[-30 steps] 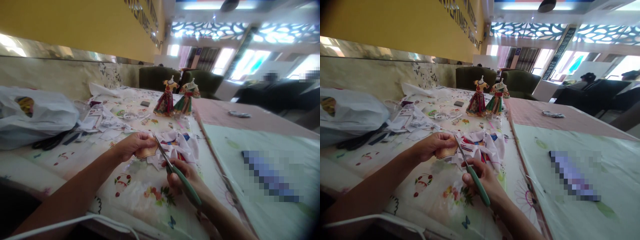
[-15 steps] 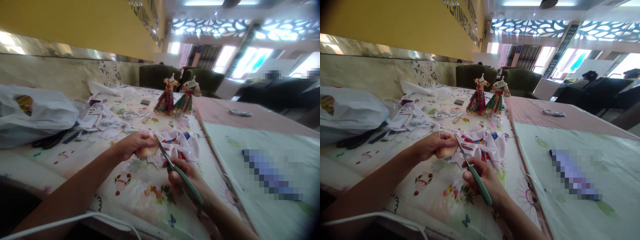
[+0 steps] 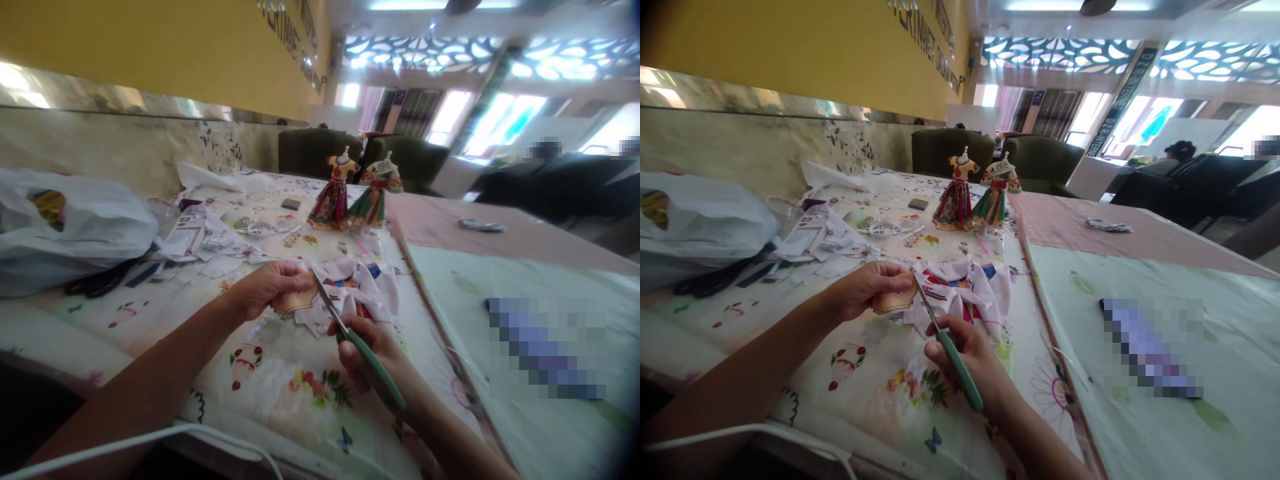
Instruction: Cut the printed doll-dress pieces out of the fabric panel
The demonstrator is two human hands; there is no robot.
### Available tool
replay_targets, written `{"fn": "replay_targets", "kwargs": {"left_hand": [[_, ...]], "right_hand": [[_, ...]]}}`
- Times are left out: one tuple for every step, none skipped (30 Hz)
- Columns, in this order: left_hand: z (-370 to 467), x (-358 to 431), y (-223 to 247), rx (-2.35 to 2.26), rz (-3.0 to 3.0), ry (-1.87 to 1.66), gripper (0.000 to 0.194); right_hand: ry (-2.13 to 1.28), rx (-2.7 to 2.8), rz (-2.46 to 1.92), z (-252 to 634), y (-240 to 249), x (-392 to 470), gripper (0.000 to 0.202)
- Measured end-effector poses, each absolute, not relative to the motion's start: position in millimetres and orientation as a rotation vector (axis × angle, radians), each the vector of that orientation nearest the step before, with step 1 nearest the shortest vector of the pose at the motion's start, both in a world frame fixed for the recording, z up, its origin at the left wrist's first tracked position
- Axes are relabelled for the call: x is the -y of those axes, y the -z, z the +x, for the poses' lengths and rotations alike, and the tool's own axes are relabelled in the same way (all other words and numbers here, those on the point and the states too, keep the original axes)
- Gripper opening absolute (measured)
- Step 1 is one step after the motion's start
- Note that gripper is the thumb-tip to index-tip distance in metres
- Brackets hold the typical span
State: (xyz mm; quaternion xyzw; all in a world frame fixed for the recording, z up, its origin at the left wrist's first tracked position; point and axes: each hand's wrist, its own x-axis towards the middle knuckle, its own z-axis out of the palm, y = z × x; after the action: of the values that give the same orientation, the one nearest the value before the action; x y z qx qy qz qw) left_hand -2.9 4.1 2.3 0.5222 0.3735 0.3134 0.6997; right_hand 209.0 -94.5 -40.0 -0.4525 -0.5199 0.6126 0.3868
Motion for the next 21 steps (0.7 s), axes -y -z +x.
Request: {"fn": "replay_targets", "kwargs": {"left_hand": [[-2.8, -4.3, -1.8, -0.839, 1.162, -0.711, 0.034], [-2.8, -4.5, -1.1, -0.845, 1.161, -0.722, 0.035], [-2.6, -4.6, -0.4, -0.849, 1.159, -0.725, 0.035], [-2.4, -4.7, 0.3, -0.850, 1.160, -0.723, 0.036], [-2.2, -4.6, 0.9, -0.848, 1.160, -0.720, 0.036], [-2.0, -4.4, 1.3, -0.844, 1.160, -0.717, 0.037], [-1.7, -4.1, 1.4, -0.839, 1.159, -0.715, 0.037], [-1.5, -3.8, 1.3, -0.836, 1.158, -0.715, 0.037], [-1.4, -3.4, 1.1, -0.837, 1.155, -0.717, 0.037], [-1.4, -3.1, 0.9, -0.839, 1.154, -0.719, 0.036], [-1.5, -3.0, 0.6, -0.842, 1.154, -0.718, 0.036], [-1.7, -3.0, 0.4, -0.843, 1.156, -0.716, 0.036], [-1.8, -3.1, 0.4, -0.843, 1.159, -0.714, 0.035], [-2.0, -3.4, 0.4, -0.840, 1.161, -0.712, 0.035], [-2.0, -3.7, 0.5, -0.837, 1.163, -0.710, 0.034], [-2.0, -4.0, 0.8, -0.832, 1.164, -0.707, 0.034], [-1.9, -4.3, 1.1, -0.828, 1.162, -0.707, 0.033], [-1.7, -4.4, 1.4, -0.824, 1.159, -0.706, 0.033], [-1.5, -4.5, 1.7, -0.821, 1.154, -0.705, 0.033], [-1.3, -4.4, 2.1, -0.819, 1.151, -0.706, 0.033], [-1.2, -4.3, 2.3, -0.819, 1.149, -0.707, 0.032]], "right_hand": [[-1.550, 1.326, -1.152, 208.9, 39.8, 94.5, 0.061], [-1.544, 1.329, -1.148, 208.8, 39.7, 94.4, 0.062], [-1.543, 1.332, -1.139, 208.9, 39.7, 94.1, 0.063], [-1.544, 1.334, -1.128, 209.1, 39.9, 93.7, 0.064], [-1.545, 1.335, -1.118, 209.6, 40.4, 93.3, 0.066], [-1.545, 1.339, -1.108, 210.2, 41.0, 92.8, 0.067], [-1.542, 1.347, -1.101, 210.9, 41.7, 92.4, 0.068], [-1.535, 1.357, -1.093, 211.6, 42.5, 92.1, 0.068], [-1.529, 1.367, -1.086, 212.3, 43.1, 91.8, 0.067], [-1.525, 1.372, -1.079, 212.8, 43.5, 91.7, 0.067], [-1.524, 1.376, -1.073, 213.2, 43.7, 91.6, 0.067], [-1.526, 1.375, -1.072, 213.4, 43.5, 91.6, 0.067], [-1.530, 1.371, -1.075, 213.4, 43.0, 91.6, 0.067], [-1.532, 1.367, -1.081, 213.3, 42.2, 91.6, 0.067], [-1.530, 1.367, -1.089, 213.1, 41.4, 91.5, 0.067], [-1.527, 1.371, -1.099, 212.9, 40.5, 91.5, 0.067], [-1.521, 1.377, -1.107, 212.9, 39.6, 91.5, 0.066], [-1.517, 1.383, -1.114, 212.9, 38.9, 91.4, 0.066], [-1.516, 1.391, -1.120, 213.0, 38.4, 91.3, 0.066], [-1.517, 1.399, -1.128, 213.1, 38.0, 91.2, 0.066], [-1.516, 1.404, -1.133, 213.1, 37.8, 91.1, 0.066]]}}
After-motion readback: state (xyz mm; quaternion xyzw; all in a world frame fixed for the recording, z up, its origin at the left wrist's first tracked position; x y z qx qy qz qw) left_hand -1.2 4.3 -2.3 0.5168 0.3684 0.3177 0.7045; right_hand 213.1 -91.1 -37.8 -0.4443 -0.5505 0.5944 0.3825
